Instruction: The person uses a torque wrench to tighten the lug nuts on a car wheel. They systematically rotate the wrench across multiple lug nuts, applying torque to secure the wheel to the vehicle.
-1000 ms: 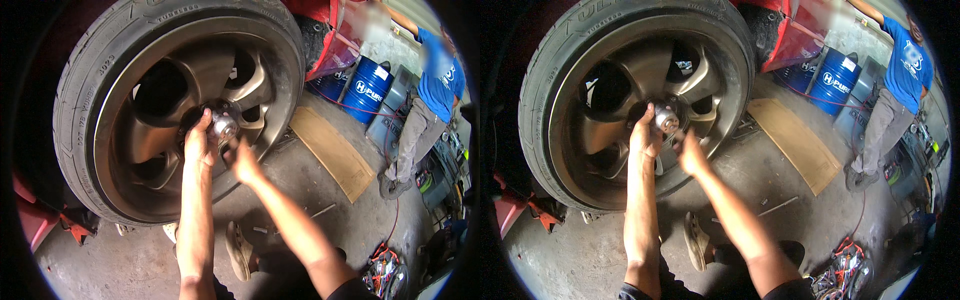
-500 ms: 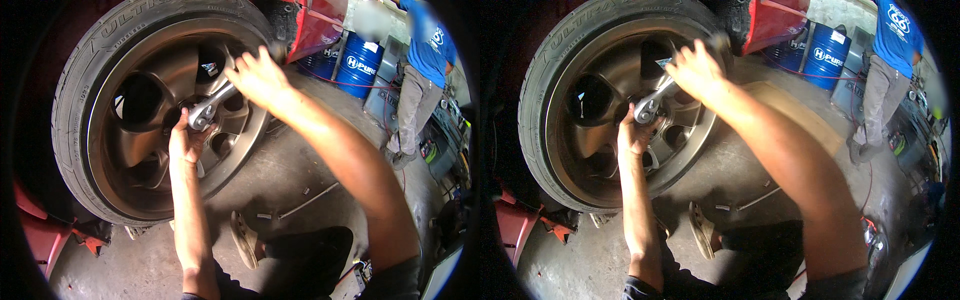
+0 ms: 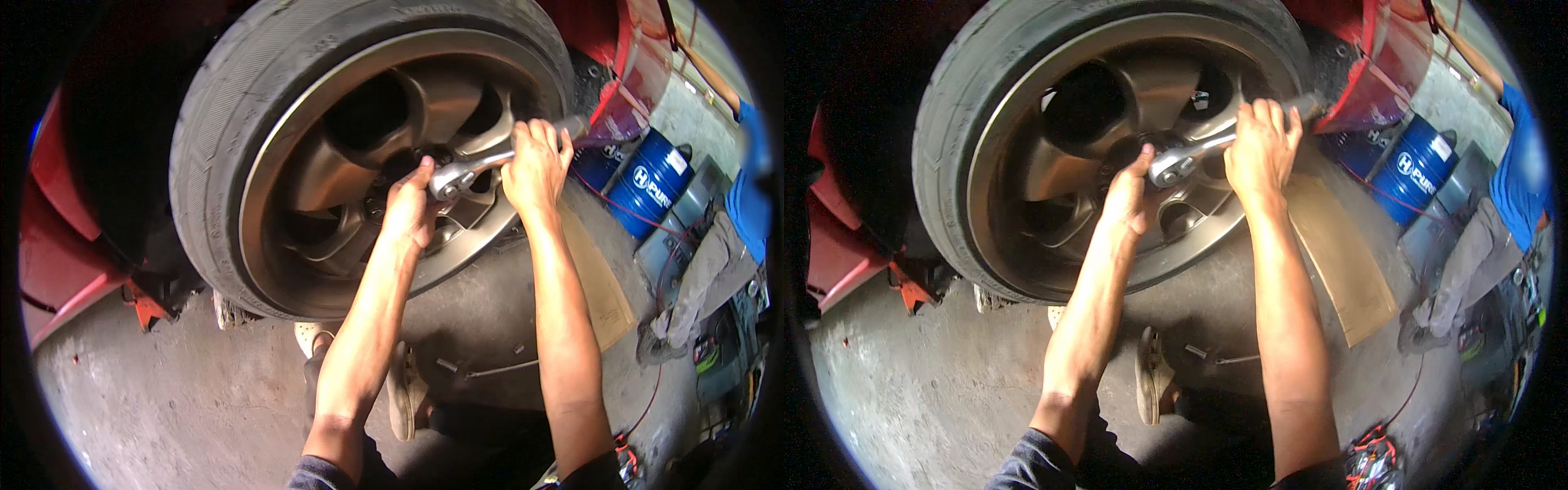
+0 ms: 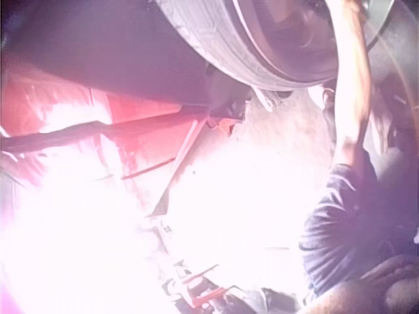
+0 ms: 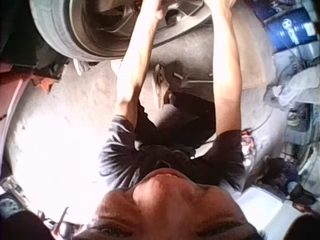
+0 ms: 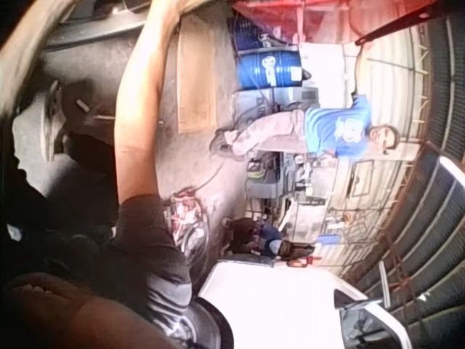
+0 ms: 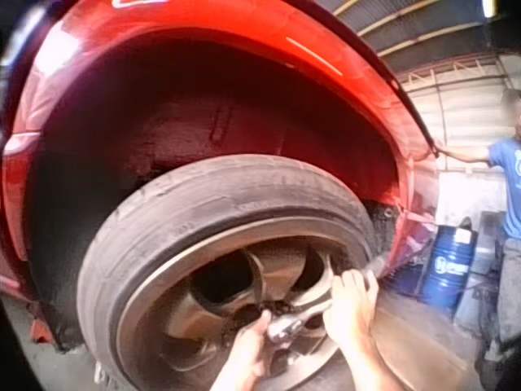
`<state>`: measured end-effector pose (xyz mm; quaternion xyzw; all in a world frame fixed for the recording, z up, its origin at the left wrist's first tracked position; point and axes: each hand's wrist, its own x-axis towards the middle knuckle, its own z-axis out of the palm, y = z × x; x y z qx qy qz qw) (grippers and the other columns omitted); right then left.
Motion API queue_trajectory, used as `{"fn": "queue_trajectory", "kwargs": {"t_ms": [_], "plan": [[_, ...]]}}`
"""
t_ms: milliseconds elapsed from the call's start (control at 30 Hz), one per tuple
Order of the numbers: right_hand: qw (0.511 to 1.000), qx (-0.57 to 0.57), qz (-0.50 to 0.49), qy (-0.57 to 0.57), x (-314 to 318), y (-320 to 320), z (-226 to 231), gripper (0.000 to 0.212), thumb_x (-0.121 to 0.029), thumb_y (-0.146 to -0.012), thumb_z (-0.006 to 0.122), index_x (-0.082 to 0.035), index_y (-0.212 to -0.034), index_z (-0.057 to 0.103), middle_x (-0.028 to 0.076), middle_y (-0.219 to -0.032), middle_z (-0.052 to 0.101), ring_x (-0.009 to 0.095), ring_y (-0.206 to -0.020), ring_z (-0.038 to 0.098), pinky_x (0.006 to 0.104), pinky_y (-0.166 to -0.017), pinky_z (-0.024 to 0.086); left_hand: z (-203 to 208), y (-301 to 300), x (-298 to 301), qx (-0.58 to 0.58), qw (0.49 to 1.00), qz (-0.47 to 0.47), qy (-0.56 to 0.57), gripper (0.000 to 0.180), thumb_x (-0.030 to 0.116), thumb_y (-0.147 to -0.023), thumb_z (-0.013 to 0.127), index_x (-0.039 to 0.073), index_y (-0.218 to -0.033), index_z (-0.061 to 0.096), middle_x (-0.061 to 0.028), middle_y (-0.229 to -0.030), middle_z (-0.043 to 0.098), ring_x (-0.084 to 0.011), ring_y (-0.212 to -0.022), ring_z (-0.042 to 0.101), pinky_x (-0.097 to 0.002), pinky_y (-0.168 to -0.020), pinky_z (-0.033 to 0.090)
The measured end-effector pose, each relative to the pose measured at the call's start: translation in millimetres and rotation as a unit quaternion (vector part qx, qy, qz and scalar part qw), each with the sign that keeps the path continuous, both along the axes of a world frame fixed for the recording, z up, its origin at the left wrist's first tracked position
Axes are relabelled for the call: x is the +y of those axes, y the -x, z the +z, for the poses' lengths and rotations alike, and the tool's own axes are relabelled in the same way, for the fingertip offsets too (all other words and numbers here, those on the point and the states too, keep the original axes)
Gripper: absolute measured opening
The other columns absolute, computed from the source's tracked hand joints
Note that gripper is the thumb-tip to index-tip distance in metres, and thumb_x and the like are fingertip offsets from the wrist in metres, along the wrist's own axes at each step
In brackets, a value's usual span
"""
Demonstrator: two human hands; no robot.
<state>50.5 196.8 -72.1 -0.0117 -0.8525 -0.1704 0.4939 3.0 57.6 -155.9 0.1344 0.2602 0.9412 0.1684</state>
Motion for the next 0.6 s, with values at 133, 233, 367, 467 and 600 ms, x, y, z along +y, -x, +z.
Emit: {"fn": "queue_trajectory", "kwargs": {"t_ms": [133, 233, 367, 467, 600], "plan": [[0.998, -0.014, -0.003, 0.064, -0.4, -3.0, -5.2, 0.034, -0.010, -0.063, 0.063, -0.004, -0.096, 0.056, 0.010, -0.100, 0.052, 0.026, -0.108, 0.044, 0.0485, -0.099, 0.024, 1.8, -3.5, 1.4, -0.004, 1.000, 0.011, -0.021, 0.027, 0.024, -0.090, 0.049, -0.001, -0.097, 0.052, -0.0124, -0.095, 0.057, -0.0201, -0.087, 0.055, -0.0410, -0.087, 0.044], [0.997, -0.036, -0.024, 0.067, -6.0, -9.1, -4.2, 0.033, -0.011, -0.064, 0.063, -0.004, -0.096, 0.057, 0.010, -0.101, 0.052, 0.026, -0.107, 0.044, 0.0491, -0.098, 0.025, 6.6, -3.0, 4.5, -0.058, 0.996, -0.018, -0.066, 0.025, 0.024, -0.091, 0.047, 0.000, -0.098, 0.050, -0.0111, -0.095, 0.057, -0.0214, -0.088, 0.055, -0.0426, -0.089, 0.043], [0.975, -0.166, -0.124, -0.074, -21.9, -18.5, 5.9, 0.031, -0.010, -0.068, 0.061, -0.004, -0.098, 0.056, 0.014, -0.099, 0.054, 0.026, -0.103, 0.048, 0.0464, -0.095, 0.030, 7.5, 0.0, 12.0, -0.078, 0.979, -0.072, -0.173, 0.028, 0.029, -0.094, 0.036, 0.006, -0.110, 0.041, -0.0101, -0.100, 0.056, -0.0272, -0.097, 0.055, -0.0466, -0.089, 0.041], [0.958, -0.235, 0.069, -0.148, -36.8, -21.0, 5.0, 0.035, -0.007, -0.066, 0.061, -0.003, -0.101, 0.053, 0.015, -0.093, 0.055, 0.030, -0.089, 0.055, 0.0428, -0.081, 0.039, 4.4, 11.2, 15.4, -0.083, 0.978, -0.066, -0.178, 0.037, 0.035, -0.096, 0.029, 0.005, -0.110, 0.043, -0.0117, -0.101, 0.056, -0.0264, -0.096, 0.056, -0.0445, -0.084, 0.046], [0.928, -0.335, 0.085, -0.142, -40.2, -15.1, 10.3, 0.048, 0.000, -0.069, 0.058, -0.010, -0.114, 0.048, 0.016, -0.096, 0.054, 0.032, -0.089, 0.057, 0.0429, -0.079, 0.042, 10.9, 20.5, 24.4, -0.100, 0.972, -0.027, -0.212, 0.033, 0.033, -0.096, 0.031, 0.004, -0.095, 0.046, -0.0080, -0.080, 0.056, -0.0196, -0.070, 0.055, -0.0354, -0.065, 0.049]]}}
